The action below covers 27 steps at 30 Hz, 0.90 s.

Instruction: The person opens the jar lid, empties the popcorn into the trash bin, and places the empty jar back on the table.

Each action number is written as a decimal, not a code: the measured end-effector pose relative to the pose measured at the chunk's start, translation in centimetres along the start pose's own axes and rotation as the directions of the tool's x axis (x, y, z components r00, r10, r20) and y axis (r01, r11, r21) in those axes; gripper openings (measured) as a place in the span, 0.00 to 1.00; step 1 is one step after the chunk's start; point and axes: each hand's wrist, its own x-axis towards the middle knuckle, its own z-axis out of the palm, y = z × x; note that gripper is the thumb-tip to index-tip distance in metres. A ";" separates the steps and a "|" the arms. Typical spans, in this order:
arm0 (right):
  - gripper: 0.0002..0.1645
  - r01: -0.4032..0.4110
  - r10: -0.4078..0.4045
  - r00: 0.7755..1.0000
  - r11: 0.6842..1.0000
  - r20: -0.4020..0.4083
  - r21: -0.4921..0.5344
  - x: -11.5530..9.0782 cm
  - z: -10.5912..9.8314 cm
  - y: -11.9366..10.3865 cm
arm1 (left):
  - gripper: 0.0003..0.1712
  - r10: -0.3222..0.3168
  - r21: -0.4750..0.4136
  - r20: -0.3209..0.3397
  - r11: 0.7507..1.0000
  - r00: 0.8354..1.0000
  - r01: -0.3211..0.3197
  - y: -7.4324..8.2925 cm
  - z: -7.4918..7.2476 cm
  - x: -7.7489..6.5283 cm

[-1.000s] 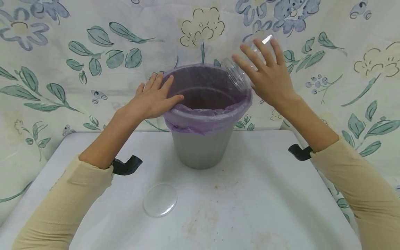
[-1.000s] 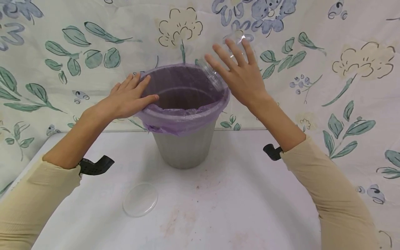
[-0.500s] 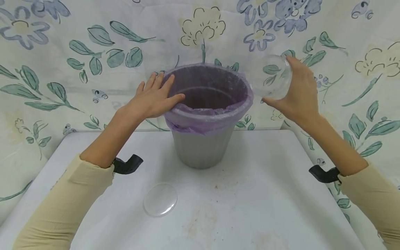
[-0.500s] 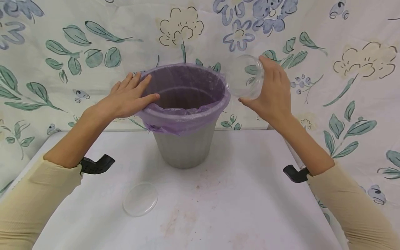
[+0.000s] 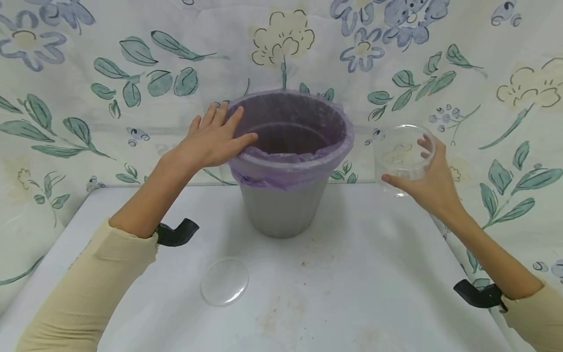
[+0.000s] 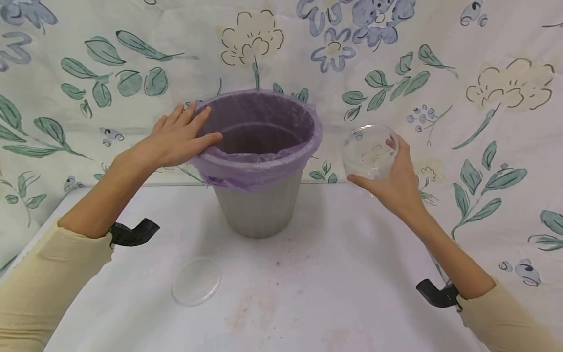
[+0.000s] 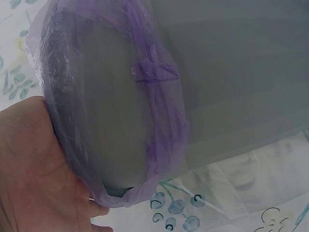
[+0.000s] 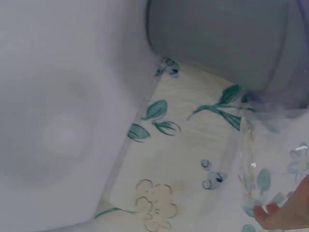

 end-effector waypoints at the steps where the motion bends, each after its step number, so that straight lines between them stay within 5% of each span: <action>1: 0.69 -0.013 0.013 1.000 1.000 0.010 0.003 -0.5 0.1 0.2 | 0.49 0.000 0.000 -0.001 1.000 1.000 0.000 0.0 0.0 0.0; 27: 0.68 -0.150 0.146 0.973 0.989 0.176 0.011 -11.8 3.4 6.1 | 0.49 0.002 0.008 -0.007 1.000 1.000 -0.002 -0.1 0.1 0.1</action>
